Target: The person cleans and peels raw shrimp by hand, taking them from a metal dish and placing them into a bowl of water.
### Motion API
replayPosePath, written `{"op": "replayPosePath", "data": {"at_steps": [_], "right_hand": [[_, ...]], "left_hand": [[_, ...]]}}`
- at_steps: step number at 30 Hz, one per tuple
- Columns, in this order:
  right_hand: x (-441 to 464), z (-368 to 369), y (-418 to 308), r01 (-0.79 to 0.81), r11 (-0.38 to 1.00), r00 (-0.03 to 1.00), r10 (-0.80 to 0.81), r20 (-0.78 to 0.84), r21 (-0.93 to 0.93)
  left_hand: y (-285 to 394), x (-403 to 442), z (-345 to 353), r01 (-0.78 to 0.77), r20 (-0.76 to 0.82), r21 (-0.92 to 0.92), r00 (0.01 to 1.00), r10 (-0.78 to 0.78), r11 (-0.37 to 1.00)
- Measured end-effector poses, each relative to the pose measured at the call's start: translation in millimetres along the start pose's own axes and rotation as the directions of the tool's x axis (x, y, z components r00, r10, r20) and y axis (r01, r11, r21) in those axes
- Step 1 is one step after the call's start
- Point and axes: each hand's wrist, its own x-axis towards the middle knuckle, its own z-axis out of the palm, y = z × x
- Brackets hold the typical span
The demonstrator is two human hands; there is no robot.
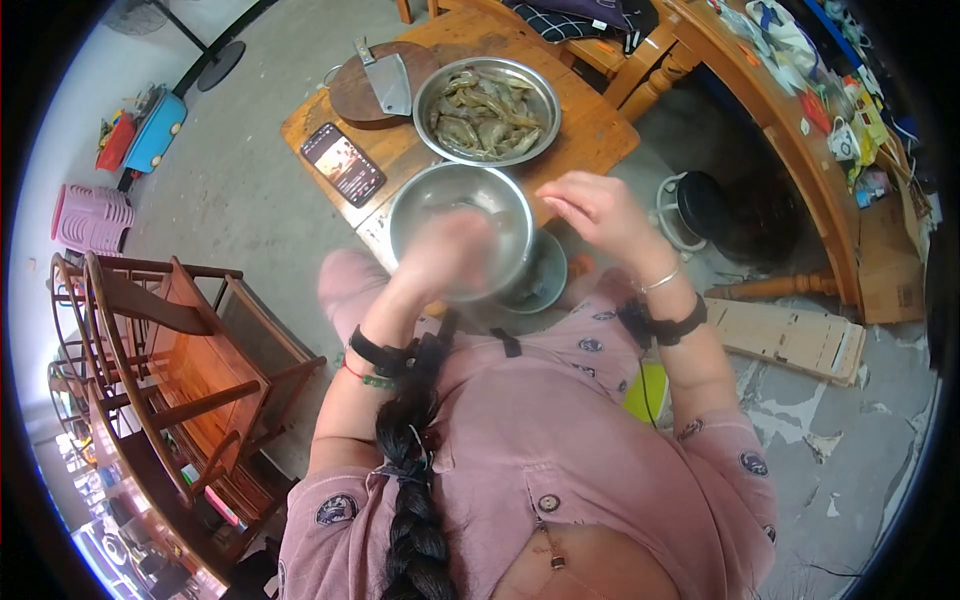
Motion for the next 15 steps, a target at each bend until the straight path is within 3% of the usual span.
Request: {"op": "replayPosePath", "data": {"at_steps": [1, 2, 4, 5, 8, 11, 13, 14, 15], "right_hand": [[-6.6, 5.1, 7.6, 0.004, 1.000, 1.000, -0.004, 0.002, 0.001], [-15.9, 13.1, 18.6, -0.032, 0.999, 0.999, 0.032, 0.033, -0.014], [-35.2, 29.9, 37.7, -0.143, 0.987, 0.986, 0.148, 0.078, -0.074], [-46.1, 39.9, 48.0, -0.141, 0.987, 0.986, 0.147, 0.079, -0.075], [-70.9, 63.4, 70.1, -0.336, 0.924, 0.922, 0.362, 0.135, -0.182], [-96.5, 89.6, 99.7, -0.299, 0.933, 0.937, 0.327, 0.122, -0.202], [-103.0, 98.9, 109.7, -0.296, 0.933, 0.937, 0.325, 0.125, -0.205], [-106.2, 103.1, 115.1, -0.246, 0.937, 0.959, 0.272, 0.079, -0.249], [-106.8, 104.5, 116.7, -0.197, 0.935, 0.976, 0.216, 0.035, -0.293]], "left_hand": [[-8.5, 1.7, -3.6, -0.155, 0.035, 0.148, 0.988, 0.152, 0.977], [-16.9, 2.9, -4.8, -0.155, 0.031, 0.149, 0.988, 0.152, 0.977], [-31.9, 4.8, -6.7, 0.069, -0.127, 0.180, 0.991, -0.046, 0.981], [-37.8, 6.1, -7.9, 0.069, -0.128, 0.179, 0.991, -0.046, 0.981], [-53.3, 13.1, -12.1, 0.158, -0.197, 0.197, 0.973, -0.119, 0.968], [-63.8, 18.5, -14.9, 0.202, -0.225, 0.277, 0.964, -0.141, 0.939], [-62.9, 20.3, -16.0, 0.277, -0.256, 0.530, 0.953, -0.160, 0.802], [-62.7, 20.2, -16.3, 0.277, -0.256, 0.530, 0.953, -0.159, 0.801], [-57.9, 19.0, -15.9, 0.266, -0.302, 0.664, 0.950, -0.075, 0.698]]}}
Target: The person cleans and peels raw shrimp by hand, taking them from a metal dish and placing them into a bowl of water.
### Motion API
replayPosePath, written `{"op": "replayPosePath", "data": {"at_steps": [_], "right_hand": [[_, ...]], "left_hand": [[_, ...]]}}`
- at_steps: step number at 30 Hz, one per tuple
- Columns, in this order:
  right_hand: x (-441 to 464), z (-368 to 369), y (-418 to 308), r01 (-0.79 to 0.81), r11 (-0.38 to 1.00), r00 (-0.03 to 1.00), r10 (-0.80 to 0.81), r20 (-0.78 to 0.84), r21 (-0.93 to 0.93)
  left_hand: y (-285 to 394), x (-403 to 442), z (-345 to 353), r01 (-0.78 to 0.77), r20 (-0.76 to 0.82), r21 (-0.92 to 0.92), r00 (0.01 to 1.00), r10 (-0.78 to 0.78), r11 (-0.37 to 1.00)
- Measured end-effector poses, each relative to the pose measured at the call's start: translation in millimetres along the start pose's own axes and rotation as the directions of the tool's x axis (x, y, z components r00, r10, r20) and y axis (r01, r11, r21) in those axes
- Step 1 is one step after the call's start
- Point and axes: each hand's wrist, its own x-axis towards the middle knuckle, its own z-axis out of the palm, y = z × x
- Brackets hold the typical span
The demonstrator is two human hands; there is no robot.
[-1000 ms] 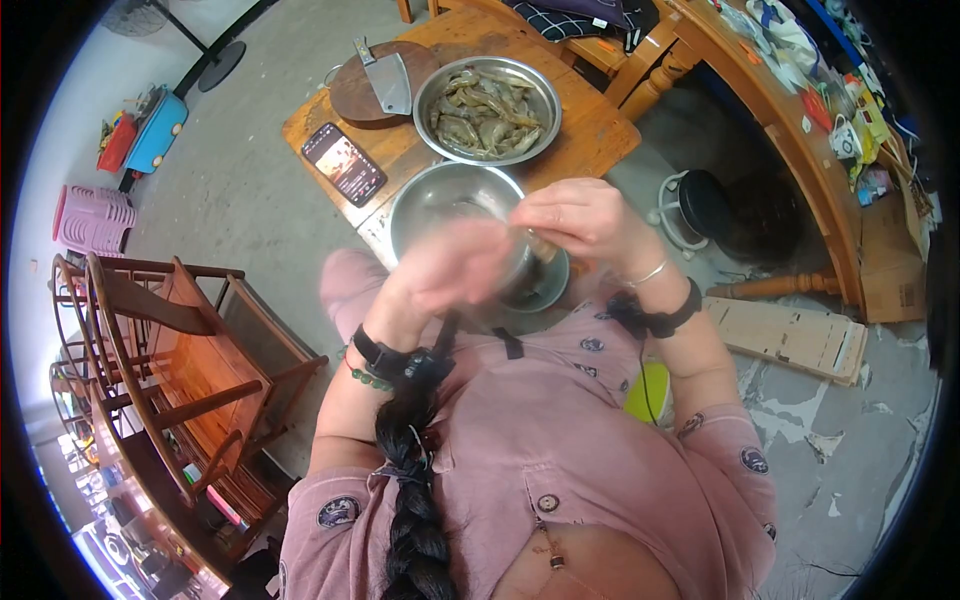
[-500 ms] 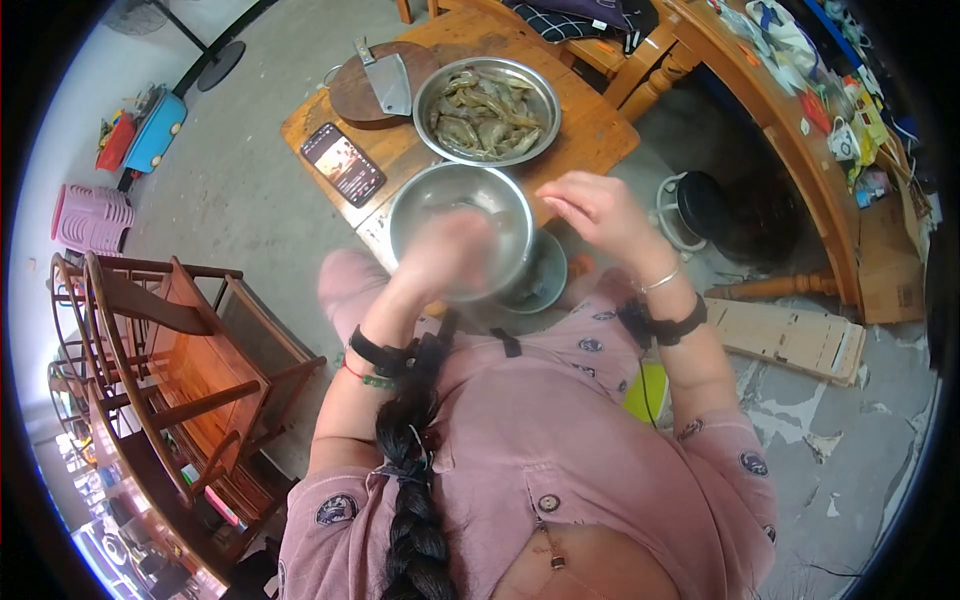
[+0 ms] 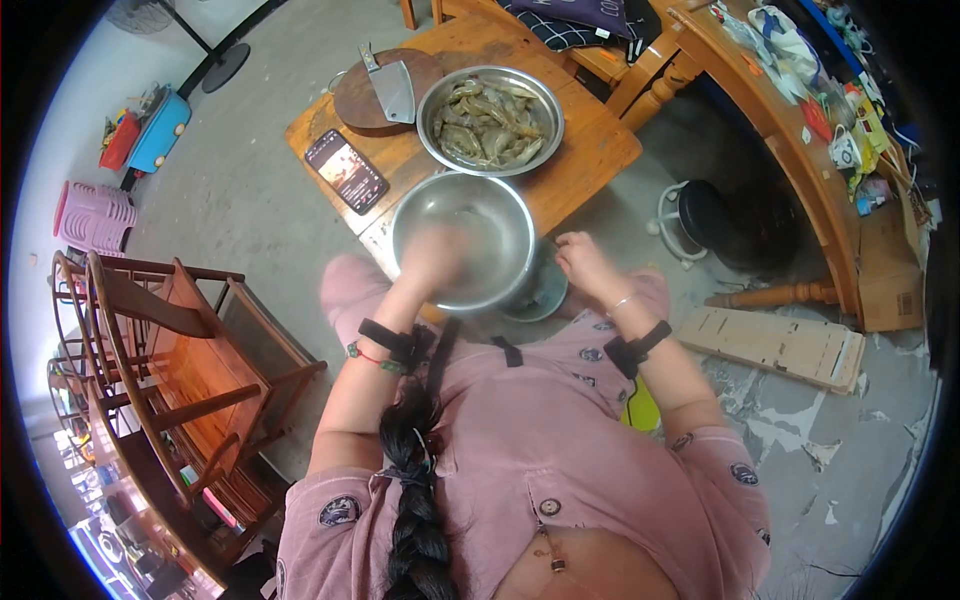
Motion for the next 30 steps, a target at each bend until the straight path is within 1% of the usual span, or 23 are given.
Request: {"op": "replayPosePath", "data": {"at_steps": [1, 2, 3, 4, 5, 6, 7, 8, 9, 10, 12, 14, 16, 17, 18, 20, 22, 23, 25, 26, 28, 29, 30], "right_hand": [[1.6, 1.4, 2.7, 0.000, 1.000, 1.000, 0.000, 0.000, 0.001], [4.6, 3.2, 6.5, -0.047, 0.999, 0.998, 0.047, 0.034, -0.003], [5.9, 4.0, 6.5, -0.094, 0.996, 0.993, 0.094, 0.071, -0.006], [5.1, 4.7, 5.5, -0.098, 0.995, 0.992, 0.098, 0.077, -0.001], [5.5, 4.3, 4.8, -0.104, 0.994, 0.991, 0.105, 0.077, -0.016], [6.8, 2.9, 2.7, -0.109, 0.994, 0.991, 0.111, 0.077, -0.031], [8.4, 1.1, 0.8, -0.102, 0.994, 0.992, 0.104, 0.078, -0.027], [10.2, -1.5, -1.8, -0.154, 0.988, 0.982, 0.153, 0.114, -0.006], [12.4, -2.1, -4.0, -0.201, 0.980, 0.969, 0.196, 0.153, 0.013], [14.4, -1.2, -4.5, -0.182, 0.983, 0.972, 0.176, 0.157, 0.021], [16.5, -1.8, -3.4, -0.215, 0.977, 0.950, 0.207, 0.233, 0.009], [12.7, 8.9, 3.5, -0.215, 0.976, 0.945, 0.200, 0.260, 0.027], [11.9, 11.7, 3.4, -0.135, 0.991, 0.968, 0.127, 0.217, 0.019], [10.8, 12.3, 4.1, -0.127, 0.992, 0.968, 0.120, 0.219, 0.019], [12.9, 5.2, -2.9, -0.138, 0.990, 0.969, 0.127, 0.211, 0.035], [18.6, -0.2, -5.6, -0.147, 0.988, 0.970, 0.134, 0.201, 0.049], [23.8, 1.8, -0.9, -0.229, 0.973, 0.933, 0.220, 0.286, 0.000], [23.4, 3.6, 0.4, -0.230, 0.973, 0.933, 0.222, 0.283, -0.003], [21.9, 4.3, -3.6, -0.172, 0.984, 0.962, 0.160, 0.219, 0.038], [21.5, 3.3, -4.2, -0.180, 0.983, 0.962, 0.169, 0.213, 0.033], [26.9, -10.7, -15.3, -0.343, 0.936, 0.860, 0.280, 0.427, 0.076], [24.7, -2.2, -6.6, -0.285, 0.959, 0.882, 0.263, 0.391, -0.002], [24.7, -1.1, -3.5, -0.291, 0.957, 0.883, 0.272, 0.383, -0.008]], "left_hand": [[3.2, -1.5, -3.2, -0.027, -0.085, 0.166, 0.996, 0.042, 0.986], [5.5, -2.2, -7.0, -0.026, -0.082, 0.167, 0.996, 0.040, 0.986], [14.3, -5.2, -16.9, 0.008, -0.092, 0.120, 0.996, 0.003, 0.993], [18.5, -6.6, -21.7, 0.042, -0.101, 0.073, 0.994, -0.035, 0.996], [5.5, -3.7, -16.7, -0.019, -0.134, 0.079, 0.991, 0.030, 0.997], [6.4, -4.8, -18.8, -0.015, -0.133, 0.080, 0.991, 0.026, 0.997], [7.1, -5.3, -21.6, -0.046, -0.167, 0.020, 0.985, 0.049, 0.999], [7.4, -5.8, -25.0, -0.077, -0.207, -0.038, 0.976, 0.068, 0.996], [3.7, -3.8, -23.1, -0.079, -0.229, -0.098, 0.972, 0.055, 0.992], [10.6, -2.8, -25.1, 0.006, -0.197, -0.096, 0.980, -0.025, 0.995], [-6.9, 6.5, -3.3, -0.059, -0.258, -0.248, 0.966, -0.007, 0.967], [8.0, 1.4, -7.2, -0.048, -0.244, -0.239, 0.970, -0.012, 0.970], [12.5, 1.2, -1.4, -0.023, -0.238, -0.263, 0.970, -0.042, 0.964], [13.0, 0.7, -0.1, -0.028, -0.221, -0.259, 0.975, -0.031, 0.965], [14.7, 0.3, 0.0, -0.027, -0.226, -0.261, 0.973, -0.034, 0.965], [18.3, 0.3, -0.3, 0.004, -0.156, -0.260, 0.987, -0.046, 0.966], [24.7, -3.9, -6.2, -0.015, -0.136, -0.282, 0.990, -0.025, 0.959], [25.5, -3.4, -6.1, -0.015, -0.141, -0.279, 0.990, -0.026, 0.960], [26.0, -3.2, -5.6, -0.023, -0.141, -0.275, 0.990, -0.016, 0.961], [25.7, -3.7, -5.9, -0.039, -0.151, -0.280, 0.988, -0.004, 0.959], [26.8, -4.0, -6.0, -0.067, -0.158, -0.289, 0.987, 0.022, 0.955], [27.0, -4.4, -6.5, -0.063, -0.150, -0.288, 0.989, 0.020, 0.955], [27.2, -4.5, -7.1, -0.059, -0.142, -0.287, 0.990, 0.019, 0.956]]}}
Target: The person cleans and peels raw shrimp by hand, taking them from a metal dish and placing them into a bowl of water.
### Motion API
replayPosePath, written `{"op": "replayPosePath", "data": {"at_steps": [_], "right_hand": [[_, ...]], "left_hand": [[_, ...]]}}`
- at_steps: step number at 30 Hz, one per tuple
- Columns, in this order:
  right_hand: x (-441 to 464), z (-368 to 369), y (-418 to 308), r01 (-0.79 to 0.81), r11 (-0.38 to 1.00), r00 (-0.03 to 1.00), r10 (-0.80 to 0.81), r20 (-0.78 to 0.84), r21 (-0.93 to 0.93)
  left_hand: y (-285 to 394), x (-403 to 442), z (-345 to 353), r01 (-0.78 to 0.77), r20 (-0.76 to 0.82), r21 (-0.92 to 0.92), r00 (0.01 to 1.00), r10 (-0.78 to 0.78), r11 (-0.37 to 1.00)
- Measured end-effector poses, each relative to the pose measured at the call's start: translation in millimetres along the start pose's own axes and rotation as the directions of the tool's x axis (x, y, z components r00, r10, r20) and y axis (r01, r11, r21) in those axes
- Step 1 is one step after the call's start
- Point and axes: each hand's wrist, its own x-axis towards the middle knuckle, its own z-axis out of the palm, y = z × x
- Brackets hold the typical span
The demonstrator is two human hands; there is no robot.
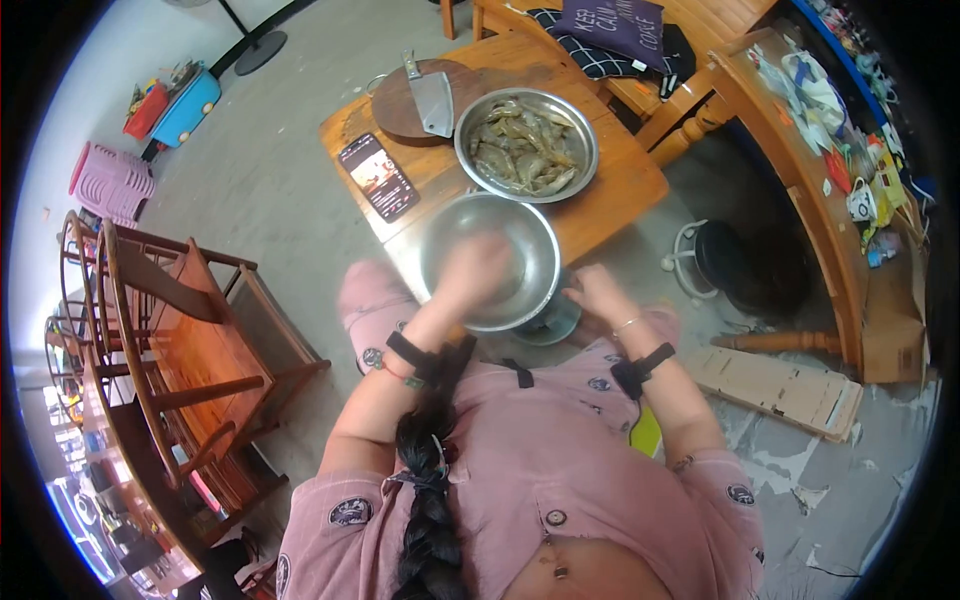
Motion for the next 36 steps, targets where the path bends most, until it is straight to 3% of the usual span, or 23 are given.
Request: {"op": "replayPosePath", "data": {"at_steps": [2, 5, 10, 15, 20, 22, 24, 26, 28, 30, 31, 34, 36], "right_hand": [[1.3, 2.1, 6.0, 0.118, 0.985, 0.990, -0.127, -0.066, -0.125], [1.7, -19.5, -2.1, -0.005, 0.998, 0.999, 0.003, -0.037, -0.056], [21.8, -87.5, -27.7, 0.015, 0.998, 0.993, -0.009, -0.119, 0.054], [95.0, -118.3, -33.1, 0.341, 0.939, 0.900, -0.313, -0.303, 0.042], [169.6, -124.4, -43.0, 0.374, 0.925, 0.870, -0.375, -0.319, -0.067], [199.7, -117.6, -40.8, 0.420, 0.878, 0.813, -0.476, -0.335, -0.229], [221.2, -109.9, -39.8, 0.420, 0.872, 0.822, -0.483, -0.301, -0.250], [232.7, -103.8, -38.4, 0.290, 0.895, 0.895, -0.379, -0.237, -0.338], [234.8, -100.0, -40.7, 0.327, 0.880, 0.878, -0.417, -0.234, -0.344], [234.5, -99.0, -47.0, 0.250, 0.892, 0.908, -0.351, -0.229, -0.376], [232.6, -99.7, -52.5, 0.166, 0.923, 0.946, -0.248, -0.207, -0.348], [218.3, -107.7, -61.0, 0.131, 0.954, 0.972, -0.177, -0.156, -0.268], [214.2, -108.6, -53.8, 0.140, 0.966, 0.960, -0.186, -0.207, -0.218]], "left_hand": [[-2.4, 0.6, 1.9, 0.003, 0.011, 0.004, 1.000, -0.003, 1.000], [-5.6, 1.9, 3.1, 0.027, 0.040, -0.043, 0.999, -0.025, 0.999], [-9.1, 4.3, 6.4, 0.003, 0.034, -0.072, 0.999, -0.001, 0.997], [-18.0, 7.2, 16.8, 0.028, 0.052, -0.083, 0.998, -0.024, 0.996], [-18.7, 8.4, 17.5, 0.071, 0.100, -0.101, 0.993, -0.061, 0.992], [-21.7, 9.8, 19.5, 0.067, 0.058, -0.126, 0.997, -0.060, 0.990], [-19.5, 11.5, 17.7, 0.070, 0.077, -0.102, 0.995, -0.062, 0.992], [-15.9, 11.5, 14.4, 0.105, 0.064, -0.125, 0.993, -0.098, 0.987], [-16.1, 13.2, 13.9, 0.077, 0.065, -0.149, 0.996, -0.068, 0.986], [-17.9, 13.1, 15.7, 0.093, 0.046, -0.165, 0.995, -0.086, 0.982], [-16.5, 13.5, 15.1, 0.083, 0.053, -0.161, 0.996, -0.076, 0.983], [-11.1, 11.8, 14.2, 0.071, 0.054, -0.143, 0.997, -0.063, 0.987], [-6.3, 10.2, 12.2, 0.076, 0.066, -0.173, 0.996, -0.066, 0.982]]}}
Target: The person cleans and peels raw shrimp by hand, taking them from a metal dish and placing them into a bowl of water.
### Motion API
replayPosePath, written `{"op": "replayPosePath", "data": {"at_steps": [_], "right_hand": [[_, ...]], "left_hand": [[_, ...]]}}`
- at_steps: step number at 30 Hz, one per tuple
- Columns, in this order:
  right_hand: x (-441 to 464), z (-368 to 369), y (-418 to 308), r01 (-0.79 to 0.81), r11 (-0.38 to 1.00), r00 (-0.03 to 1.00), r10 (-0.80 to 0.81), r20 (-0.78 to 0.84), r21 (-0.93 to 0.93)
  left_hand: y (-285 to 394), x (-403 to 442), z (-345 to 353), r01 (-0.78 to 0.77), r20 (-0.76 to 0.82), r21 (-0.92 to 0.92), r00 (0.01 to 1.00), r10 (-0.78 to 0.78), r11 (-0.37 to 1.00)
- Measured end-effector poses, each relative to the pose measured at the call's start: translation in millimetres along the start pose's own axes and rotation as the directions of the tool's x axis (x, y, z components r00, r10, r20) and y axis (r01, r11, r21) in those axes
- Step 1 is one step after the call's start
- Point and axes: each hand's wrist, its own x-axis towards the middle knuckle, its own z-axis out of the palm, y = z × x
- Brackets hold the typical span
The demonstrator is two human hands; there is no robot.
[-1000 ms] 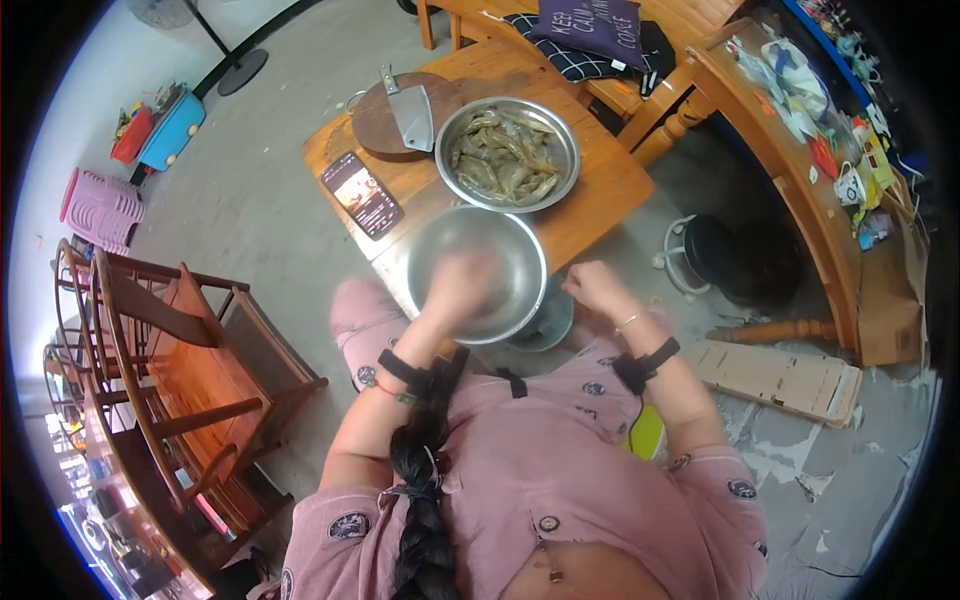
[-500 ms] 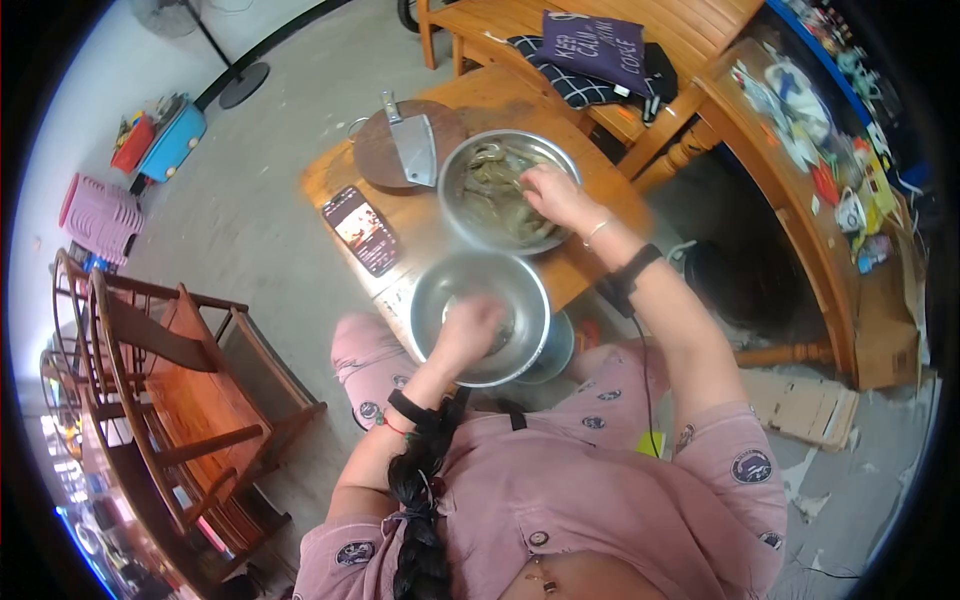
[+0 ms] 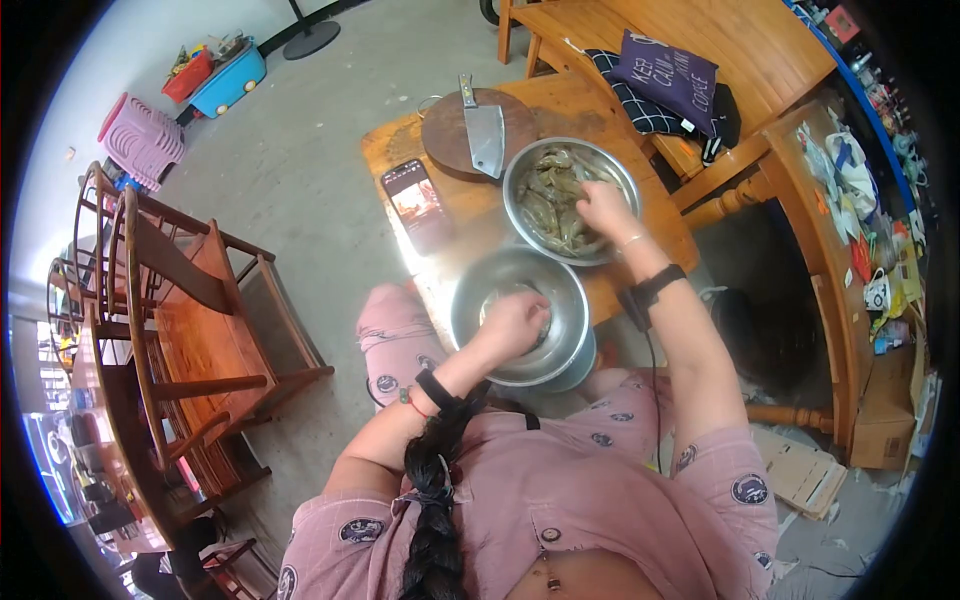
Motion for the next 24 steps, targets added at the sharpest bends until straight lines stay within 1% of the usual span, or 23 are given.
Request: {"op": "replayPosePath", "data": {"at_steps": [2, 4, 6, 7, 8, 9, 10, 11, 12, 14, 15, 16, 18, 19, 21, 22, 24], "right_hand": [[-7.1, -2.6, 6.1, -0.007, 0.998, 0.999, 0.010, -0.051, 0.066], [-25.9, -19.1, -0.1, 0.002, 0.997, 0.999, 0.001, -0.043, 0.075], [-52.3, -35.5, -12.2, 0.043, 0.986, 0.998, -0.035, -0.053, 0.158], [-68.4, -46.7, -23.4, 0.085, 0.977, 0.996, -0.076, -0.051, 0.197], [-83.4, -54.8, -33.0, 0.075, 0.977, 0.996, -0.065, -0.054, 0.198], [-97.3, -60.8, -41.9, 0.103, 0.967, 0.994, -0.108, 0.007, 0.234], [-110.9, -63.2, -50.3, 0.129, 0.953, 0.986, -0.153, 0.067, 0.272], [-123.4, -62.8, -58.0, 0.141, 0.939, 0.978, -0.181, 0.101, 0.314], [-136.2, -64.4, -67.9, 0.204, 0.907, 0.966, -0.249, 0.075, 0.369], [-153.9, -53.6, -76.0, 0.204, 0.893, 0.956, -0.270, 0.115, 0.400], [-163.6, -51.3, -84.0, 0.239, 0.856, 0.956, -0.291, 0.046, 0.458], [-168.7, -44.5, -85.5, 0.225, 0.861, 0.960, -0.277, 0.050, 0.455], [-181.4, -41.1, -91.9, 0.200, 0.862, 0.972, -0.233, 0.015, 0.465], [-185.7, -38.9, -92.0, 0.198, 0.862, 0.973, -0.229, 0.011, 0.466], [-193.3, -34.0, -91.7, 0.106, 0.892, 0.992, -0.123, 0.010, 0.440], [-196.9, -33.6, -92.0, 0.104, 0.891, 0.993, -0.120, 0.009, 0.442], [-200.9, -35.7, -92.9, 0.088, 0.904, 0.996, -0.091, -0.012, 0.417]], "left_hand": [[5.1, -3.9, -3.6, -0.021, -0.014, 0.018, 1.000, 0.021, 1.000], [7.5, -8.4, -3.8, -0.044, -0.013, 0.038, 0.999, 0.045, 0.998], [7.7, -10.1, -1.5, -0.151, -0.157, 0.174, 0.971, 0.178, 0.973], [12.7, -12.7, -2.7, -0.194, -0.179, 0.237, 0.954, 0.239, 0.952], [18.7, -15.1, -0.9, -0.200, -0.168, 0.238, 0.955, 0.243, 0.951], [35.6, -19.5, -3.3, -0.264, -0.264, 0.315, 0.898, 0.351, 0.912], [48.4, -23.2, -5.4, -0.312, -0.346, 0.397, 0.820, 0.456, 0.863], [54.5, -23.5, -7.1, -0.352, -0.308, 0.378, 0.824, 0.475, 0.856], [55.7, -23.2, -5.5, -0.354, -0.304, 0.379, 0.825, 0.476, 0.855], [55.4, -21.9, 0.0, -0.428, -0.287, 0.335, 0.802, 0.523, 0.839], [52.0, -21.1, 2.3, -0.422, -0.248, 0.309, 0.830, 0.500, 0.852], [48.5, -21.7, 5.2, -0.424, -0.247, 0.310, 0.828, 0.503, 0.851], [43.2, -23.6, 9.7, -0.311, -0.215, 0.230, 0.908, 0.360, 0.922], [41.3, -24.2, 10.6, -0.314, -0.209, 0.232, 0.908, 0.363, 0.921], [38.4, -26.3, 10.8, -0.344, -0.237, 0.259, 0.883, 0.405, 0.902], [37.9, -27.8, 10.9, -0.345, -0.234, 0.260, 0.884, 0.406, 0.902], [38.2, -28.8, 9.7, -0.296, -0.229, 0.245, 0.908, 0.352, 0.923]]}}
